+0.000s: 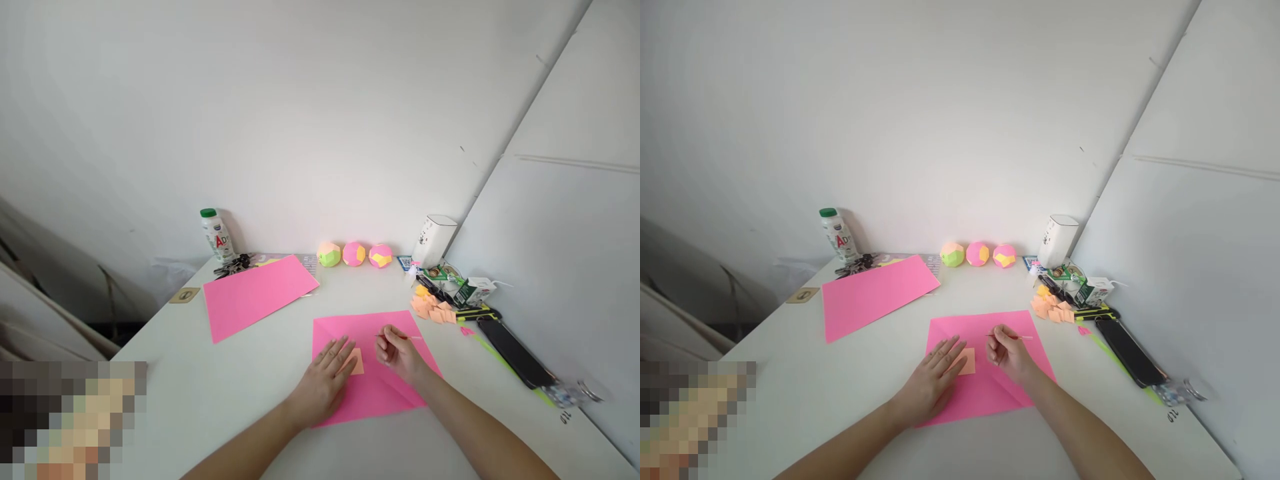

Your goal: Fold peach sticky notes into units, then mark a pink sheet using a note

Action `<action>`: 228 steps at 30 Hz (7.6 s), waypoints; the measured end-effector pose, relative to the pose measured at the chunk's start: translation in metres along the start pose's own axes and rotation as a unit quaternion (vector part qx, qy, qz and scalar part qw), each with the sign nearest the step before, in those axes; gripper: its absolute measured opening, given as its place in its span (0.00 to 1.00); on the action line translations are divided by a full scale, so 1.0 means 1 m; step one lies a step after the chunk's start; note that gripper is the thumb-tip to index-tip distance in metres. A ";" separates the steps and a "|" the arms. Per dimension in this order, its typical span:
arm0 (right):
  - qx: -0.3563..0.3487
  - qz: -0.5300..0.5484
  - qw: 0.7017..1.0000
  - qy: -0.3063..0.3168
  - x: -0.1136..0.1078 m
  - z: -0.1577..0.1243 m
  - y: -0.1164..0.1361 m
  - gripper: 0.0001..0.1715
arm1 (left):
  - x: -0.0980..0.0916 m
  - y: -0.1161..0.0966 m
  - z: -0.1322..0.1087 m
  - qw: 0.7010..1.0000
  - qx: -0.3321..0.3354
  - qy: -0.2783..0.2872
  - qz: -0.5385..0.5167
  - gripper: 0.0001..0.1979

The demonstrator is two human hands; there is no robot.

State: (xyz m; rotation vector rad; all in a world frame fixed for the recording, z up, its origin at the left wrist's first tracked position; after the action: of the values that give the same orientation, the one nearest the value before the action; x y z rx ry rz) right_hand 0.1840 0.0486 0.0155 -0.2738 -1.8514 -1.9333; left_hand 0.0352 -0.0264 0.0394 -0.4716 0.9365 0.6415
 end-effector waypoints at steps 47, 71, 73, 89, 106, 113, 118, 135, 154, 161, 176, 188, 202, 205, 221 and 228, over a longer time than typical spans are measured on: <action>-0.081 -0.327 0.930 0.144 0.027 -0.009 -0.011 0.15 | -0.005 0.017 0.003 0.988 -0.054 -0.019 0.143 0.27; -0.097 -0.380 0.905 0.162 0.027 -0.008 -0.011 0.12 | -0.022 0.008 -0.003 0.997 -0.044 -0.067 0.001 0.40; -0.094 -0.386 0.903 0.164 0.028 -0.008 -0.010 0.11 | -0.026 0.009 -0.003 0.996 -0.049 -0.076 -0.023 0.43; -0.110 -0.409 0.889 0.175 0.036 -0.009 -0.001 0.08 | -0.023 0.010 -0.004 0.996 -0.054 -0.049 -0.057 0.39; -0.280 -0.541 0.749 0.261 0.055 -0.015 0.003 0.23 | 0.006 0.062 0.002 0.934 -0.217 0.128 -0.253 0.19; -0.279 -0.534 0.748 0.278 0.056 -0.017 0.004 0.20 | 0.002 0.071 0.008 0.911 -0.220 0.199 -0.287 0.16; -0.276 -0.551 0.746 0.254 0.057 -0.013 0.003 0.23 | 0.001 0.064 0.005 0.931 -0.196 0.206 -0.229 0.15; -0.174 -0.538 0.786 0.251 0.087 -0.041 -0.018 0.19 | -0.009 0.071 -0.022 0.957 -0.125 0.150 -0.216 0.16; -0.273 -0.497 0.782 0.257 0.113 -0.041 -0.016 0.14 | -0.013 0.071 -0.028 0.956 -0.134 0.152 -0.213 0.07; -0.242 -0.515 0.790 0.227 0.102 -0.041 -0.018 0.08 | -0.016 0.071 -0.026 0.952 -0.137 0.166 -0.217 0.08; -0.244 -0.481 0.803 0.253 0.106 -0.038 -0.015 0.10 | -0.018 0.072 -0.027 0.955 -0.120 0.159 -0.218 0.06; -0.235 -0.455 0.817 0.265 0.103 -0.037 -0.014 0.21 | -0.017 0.073 -0.029 0.945 -0.126 0.170 -0.248 0.07; -0.248 -0.461 0.808 0.269 0.105 -0.038 -0.014 0.25 | -0.017 0.074 -0.029 0.945 -0.125 0.171 -0.249 0.08; -0.246 -0.465 0.805 0.273 0.105 -0.039 -0.015 0.25 | -0.018 0.074 -0.028 0.943 -0.126 0.174 -0.255 0.07; -0.268 -0.476 0.791 0.277 0.107 -0.040 -0.014 0.23 | -0.018 0.074 -0.031 0.940 -0.107 0.182 -0.268 0.05; -0.263 -0.473 0.793 0.279 0.107 -0.040 -0.015 0.22 | -0.017 0.074 -0.031 0.938 -0.104 0.196 -0.268 0.09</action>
State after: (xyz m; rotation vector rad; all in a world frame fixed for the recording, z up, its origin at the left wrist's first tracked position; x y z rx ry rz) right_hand 0.0896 -0.0102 0.0457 1.1752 -1.0385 -2.7063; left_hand -0.0415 0.0023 0.0308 -1.0296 1.0573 0.1449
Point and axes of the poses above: each hand's wrist, its own z-axis towards the middle knuckle, its own x-axis out of the palm, y = z × x, the point moved 8 cm from there along z, towards the middle knuckle, and after that the axes turned 12 degrees about -x, right-handed, at the moved point
